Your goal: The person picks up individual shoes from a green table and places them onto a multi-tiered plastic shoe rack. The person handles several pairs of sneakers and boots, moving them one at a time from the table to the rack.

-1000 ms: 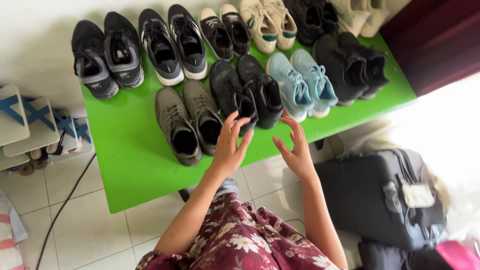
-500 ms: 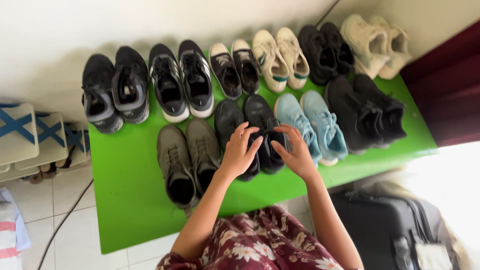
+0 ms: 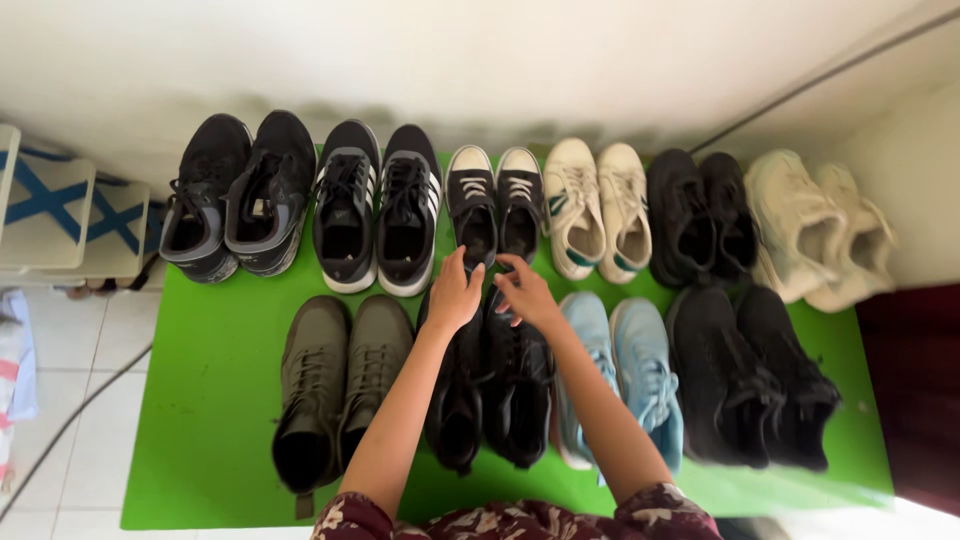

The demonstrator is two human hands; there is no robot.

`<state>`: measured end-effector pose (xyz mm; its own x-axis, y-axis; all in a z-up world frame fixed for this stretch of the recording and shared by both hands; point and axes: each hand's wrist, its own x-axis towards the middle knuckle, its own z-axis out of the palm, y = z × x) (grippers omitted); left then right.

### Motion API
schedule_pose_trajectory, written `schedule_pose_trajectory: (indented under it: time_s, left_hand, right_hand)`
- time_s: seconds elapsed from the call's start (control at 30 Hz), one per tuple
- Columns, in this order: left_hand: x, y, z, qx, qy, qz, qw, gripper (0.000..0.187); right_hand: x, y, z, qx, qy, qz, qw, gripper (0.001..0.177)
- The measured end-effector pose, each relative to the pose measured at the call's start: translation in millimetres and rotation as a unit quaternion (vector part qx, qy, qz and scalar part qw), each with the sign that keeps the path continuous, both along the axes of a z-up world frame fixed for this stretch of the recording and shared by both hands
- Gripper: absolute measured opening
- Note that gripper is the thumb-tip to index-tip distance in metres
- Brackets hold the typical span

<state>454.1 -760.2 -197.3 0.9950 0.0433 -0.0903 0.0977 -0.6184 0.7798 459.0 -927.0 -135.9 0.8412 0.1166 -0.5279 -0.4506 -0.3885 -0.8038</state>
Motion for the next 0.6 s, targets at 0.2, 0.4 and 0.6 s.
schedule_pose_trajectory:
  time_s: [0.2, 0.4, 0.6]
  left_hand:
    - [37.4, -4.0, -13.6, 0.057, 0.219, 0.067, 0.972, 0.08]
    - [49.9, -2.7, -27.2, 0.042, 0.185, 0.101, 0.977, 0.065]
    - [61.8, 1.6, -56.0, 0.053, 0.188, 0.079, 0.978, 0.068]
  right_hand:
    - [32.8, 16.7, -31.9, -0.19, -0.283, 0.11, 0.934, 0.053]
    - [35.2, 24.9, -58.8, -0.292, -0.282, 0.153, 0.901, 0.03]
    - [38.1, 24.4, -41.9, -0.214, -0.307, 0.111, 0.921, 0.025]
